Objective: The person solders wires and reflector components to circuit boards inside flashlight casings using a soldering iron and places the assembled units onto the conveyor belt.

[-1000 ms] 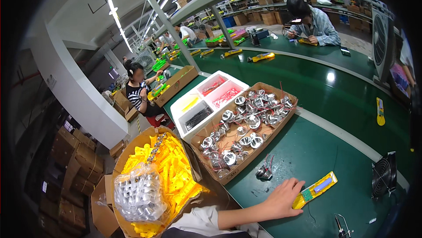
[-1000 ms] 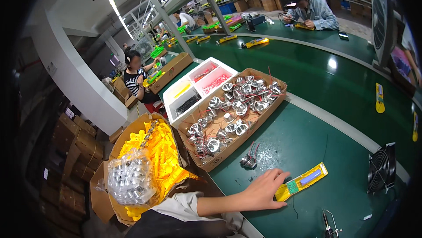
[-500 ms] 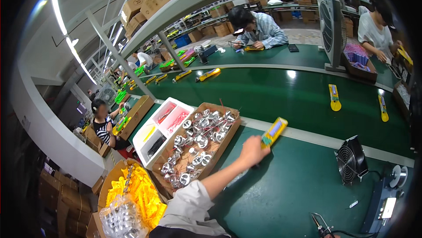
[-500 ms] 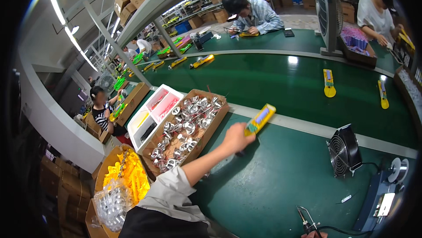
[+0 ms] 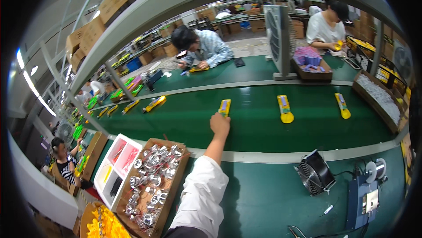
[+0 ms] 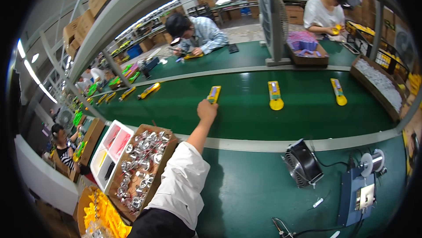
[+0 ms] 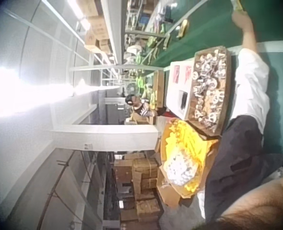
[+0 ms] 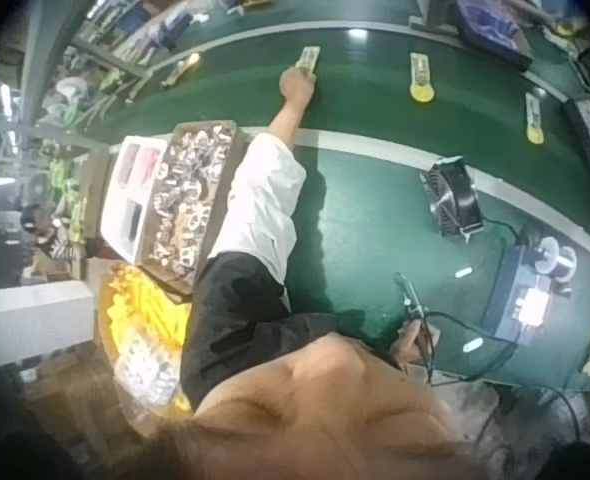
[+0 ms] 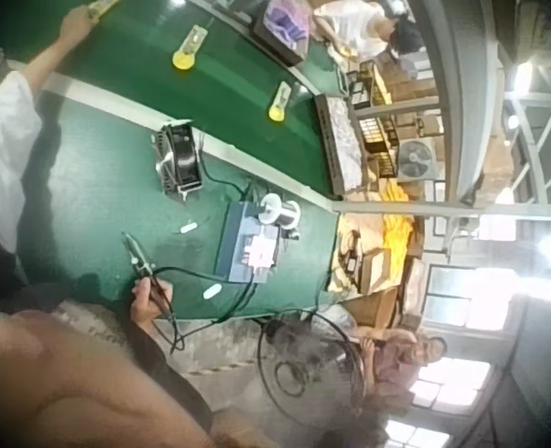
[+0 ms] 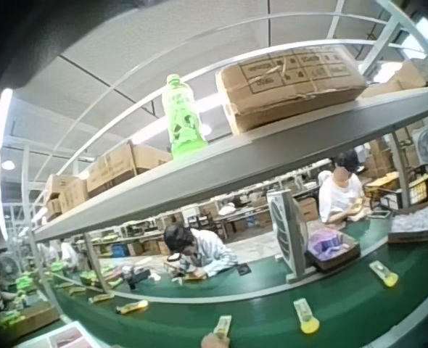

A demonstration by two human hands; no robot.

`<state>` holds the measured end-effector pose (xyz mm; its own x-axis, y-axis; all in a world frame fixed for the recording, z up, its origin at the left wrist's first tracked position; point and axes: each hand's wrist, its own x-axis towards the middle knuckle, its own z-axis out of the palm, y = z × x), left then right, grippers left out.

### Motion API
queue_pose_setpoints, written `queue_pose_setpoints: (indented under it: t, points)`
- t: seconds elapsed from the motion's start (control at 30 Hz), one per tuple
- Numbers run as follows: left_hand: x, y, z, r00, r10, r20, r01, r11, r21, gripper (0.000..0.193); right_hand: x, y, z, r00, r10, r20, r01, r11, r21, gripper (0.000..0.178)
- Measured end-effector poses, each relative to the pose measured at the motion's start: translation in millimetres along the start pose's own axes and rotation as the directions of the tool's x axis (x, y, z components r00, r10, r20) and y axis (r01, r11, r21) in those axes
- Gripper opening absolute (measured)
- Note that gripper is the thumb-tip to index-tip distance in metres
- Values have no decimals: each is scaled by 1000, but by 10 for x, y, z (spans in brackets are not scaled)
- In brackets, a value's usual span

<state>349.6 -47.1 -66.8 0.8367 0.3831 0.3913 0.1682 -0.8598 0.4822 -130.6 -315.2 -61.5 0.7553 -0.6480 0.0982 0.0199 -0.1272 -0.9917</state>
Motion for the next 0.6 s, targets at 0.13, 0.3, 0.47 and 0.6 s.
queue_pose_setpoints:
  t: [0.13, 0.3, 0.47, 0.6]
  points:
    - [-63, 153, -64, 1000, -1, 12, 1, 1000, -20, 38, -6, 42, 15, 998, -1, -60, 3, 999, 41, 16]
    - [-392, 756, 170, 871, 486, -66, -486, 838, -248, 29, 18, 42, 5, 996, 37, -77, -34, 998, 49, 17]
    - [-725, 1412, 533, 891, 360, 275, -220, 875, -431, 30, 37, 27, -7, 998, 15, -65, -11, 998, 58, 19]
    - [-778, 1519, 740, 925, 265, 271, -135, 899, -417, 21, -18, -27, -6, 988, 138, -69, -136, 990, 44, 21]
